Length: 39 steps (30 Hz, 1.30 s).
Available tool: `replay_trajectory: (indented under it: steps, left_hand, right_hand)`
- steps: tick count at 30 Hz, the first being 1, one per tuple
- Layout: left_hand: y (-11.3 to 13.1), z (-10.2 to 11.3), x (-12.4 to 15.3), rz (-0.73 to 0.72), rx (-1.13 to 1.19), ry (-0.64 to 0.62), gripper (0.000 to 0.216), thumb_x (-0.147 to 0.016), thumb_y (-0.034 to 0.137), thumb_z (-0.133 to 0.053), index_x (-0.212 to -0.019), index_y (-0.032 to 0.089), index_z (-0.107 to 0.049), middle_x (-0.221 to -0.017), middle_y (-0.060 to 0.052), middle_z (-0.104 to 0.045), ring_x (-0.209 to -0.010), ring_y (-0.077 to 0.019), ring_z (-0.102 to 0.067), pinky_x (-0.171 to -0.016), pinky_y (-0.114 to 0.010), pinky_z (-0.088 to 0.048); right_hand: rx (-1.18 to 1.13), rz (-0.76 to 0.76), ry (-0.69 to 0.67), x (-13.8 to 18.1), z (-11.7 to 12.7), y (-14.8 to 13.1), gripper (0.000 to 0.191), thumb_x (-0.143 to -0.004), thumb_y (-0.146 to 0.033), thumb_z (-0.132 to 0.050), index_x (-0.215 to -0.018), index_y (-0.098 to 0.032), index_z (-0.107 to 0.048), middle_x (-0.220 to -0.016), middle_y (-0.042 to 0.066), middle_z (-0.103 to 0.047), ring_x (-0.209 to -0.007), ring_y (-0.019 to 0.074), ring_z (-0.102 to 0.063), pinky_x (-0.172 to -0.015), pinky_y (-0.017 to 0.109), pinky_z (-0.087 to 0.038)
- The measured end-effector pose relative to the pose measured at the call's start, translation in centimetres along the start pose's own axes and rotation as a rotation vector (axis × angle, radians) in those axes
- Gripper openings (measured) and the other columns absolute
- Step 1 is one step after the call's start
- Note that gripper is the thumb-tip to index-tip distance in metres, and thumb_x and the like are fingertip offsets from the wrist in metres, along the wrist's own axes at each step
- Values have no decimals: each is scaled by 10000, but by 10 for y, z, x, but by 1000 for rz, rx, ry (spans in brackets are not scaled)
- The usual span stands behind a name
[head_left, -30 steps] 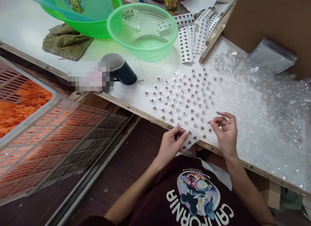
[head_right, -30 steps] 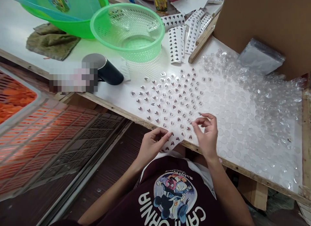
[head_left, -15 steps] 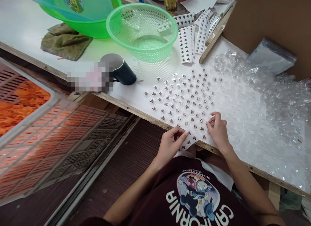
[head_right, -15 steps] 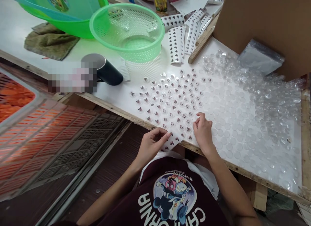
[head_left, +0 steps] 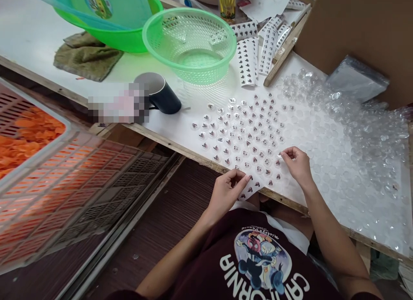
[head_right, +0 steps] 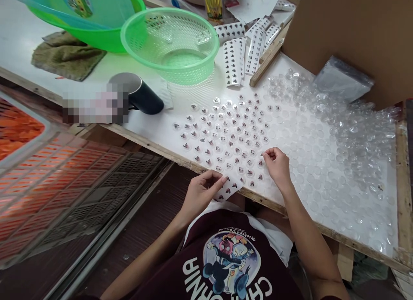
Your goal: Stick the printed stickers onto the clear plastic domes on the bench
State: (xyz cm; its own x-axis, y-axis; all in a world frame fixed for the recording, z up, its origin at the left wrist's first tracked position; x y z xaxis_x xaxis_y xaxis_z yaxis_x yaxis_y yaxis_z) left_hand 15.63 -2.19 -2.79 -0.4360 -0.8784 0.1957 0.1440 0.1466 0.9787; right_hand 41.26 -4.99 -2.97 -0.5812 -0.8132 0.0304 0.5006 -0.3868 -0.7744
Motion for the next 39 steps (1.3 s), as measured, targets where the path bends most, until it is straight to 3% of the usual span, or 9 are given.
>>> replay_trajectory:
  steps: [6, 8, 11, 14, 19, 22, 27, 33, 39]
  left_hand:
    - [2, 0, 0, 9, 7, 0, 290, -866, 422, -693, -766, 150, -687, -642, -7, -623, -569, -117, -509, -540, -222, -392]
    - [4, 0, 0, 13, 11, 5, 295, -860, 429, -701, -759, 151, -688, -636, -5, -620, -565, -117, -507, -535, -221, -391]
    - [5, 0, 0, 19, 25, 17, 300, -849, 430, -714, -746, 151, -680, -618, 4, -597, -550, -109, -483, -521, -216, -371]
    - [7, 0, 1, 20, 50, 45, 301, -847, 428, -718, -731, 155, -664, -611, 13, -577, -549, -103, -463, -516, -213, -362]
    - [9, -2, 1, -17, 97, 141, 329, -836, 422, -735, -673, 164, -612, -624, 22, -566, -573, -99, -456, -543, -211, -381]
    - [10, -3, -1, -16, 89, 124, 343, -833, 414, -743, -649, 163, -599, -601, 26, -552, -566, -99, -457, -539, -211, -380]
    - [11, -4, -3, -39, 50, 75, 218, -847, 379, -728, -902, 168, -728, -814, -30, -712, -719, -148, -599, -666, -239, -477]
    - [10, -5, -2, -48, 15, 73, 256, -870, 407, -697, -776, 169, -703, -695, -6, -668, -628, -132, -553, -598, -230, -454]
    - [8, -6, -2, -32, 21, 78, 287, -856, 413, -715, -719, 164, -673, -653, 2, -629, -599, -122, -514, -575, -225, -422]
  right_hand:
    - [204, 48, -34, -4, -15, 1, 106, -808, -290, -599, -724, -229, -576, -677, 13, -652, -647, 198, -589, -752, 376, -457]
    - [308, 82, -20, -5, -16, -2, 34, -826, -250, -590, -823, -224, -568, -651, -13, -617, -652, 201, -591, -835, 420, -441]
    - [400, 94, 28, -3, -12, -9, 190, -833, -228, -612, -1013, -205, -555, -682, -24, -595, -708, 220, -606, -903, 471, -407]
    - [285, 137, 60, 13, -7, -26, 139, -893, -317, -597, -977, -208, -574, -818, 30, -638, -795, 224, -613, -887, 440, -419]
    - [-107, 111, -281, 66, -19, -49, 263, -844, -450, -701, -975, -228, -646, -850, 21, -691, -747, 188, -603, -729, 326, -477]
    - [-151, 59, -321, 83, -24, -51, 173, -832, -397, -702, -828, -230, -658, -779, 7, -690, -741, 190, -596, -706, 319, -486]
    - [-193, 67, -394, 83, -24, -46, 179, -882, -401, -643, -838, -238, -700, -831, 24, -723, -782, 214, -614, -692, 338, -501]
    - [-124, 168, -231, 86, -17, -51, 90, -881, -337, -640, -888, -255, -677, -842, 15, -706, -779, 199, -613, -824, 381, -471]
    - [-222, 185, -73, 83, -9, -56, 87, -900, -316, -629, -849, -247, -643, -869, 29, -628, -819, 194, -560, -769, 344, -466]
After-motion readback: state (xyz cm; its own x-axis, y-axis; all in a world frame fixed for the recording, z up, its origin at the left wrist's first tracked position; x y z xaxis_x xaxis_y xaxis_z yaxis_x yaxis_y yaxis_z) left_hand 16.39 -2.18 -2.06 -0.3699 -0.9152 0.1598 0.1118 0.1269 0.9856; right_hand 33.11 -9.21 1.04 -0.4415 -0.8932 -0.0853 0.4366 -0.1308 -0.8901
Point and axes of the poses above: each hand's wrist, its own x-axis away from the middle knuckle, its own z-axis out of the back of the hand, y = z × x, the point moved 2 cm from there along -x, towards the middle knuckle
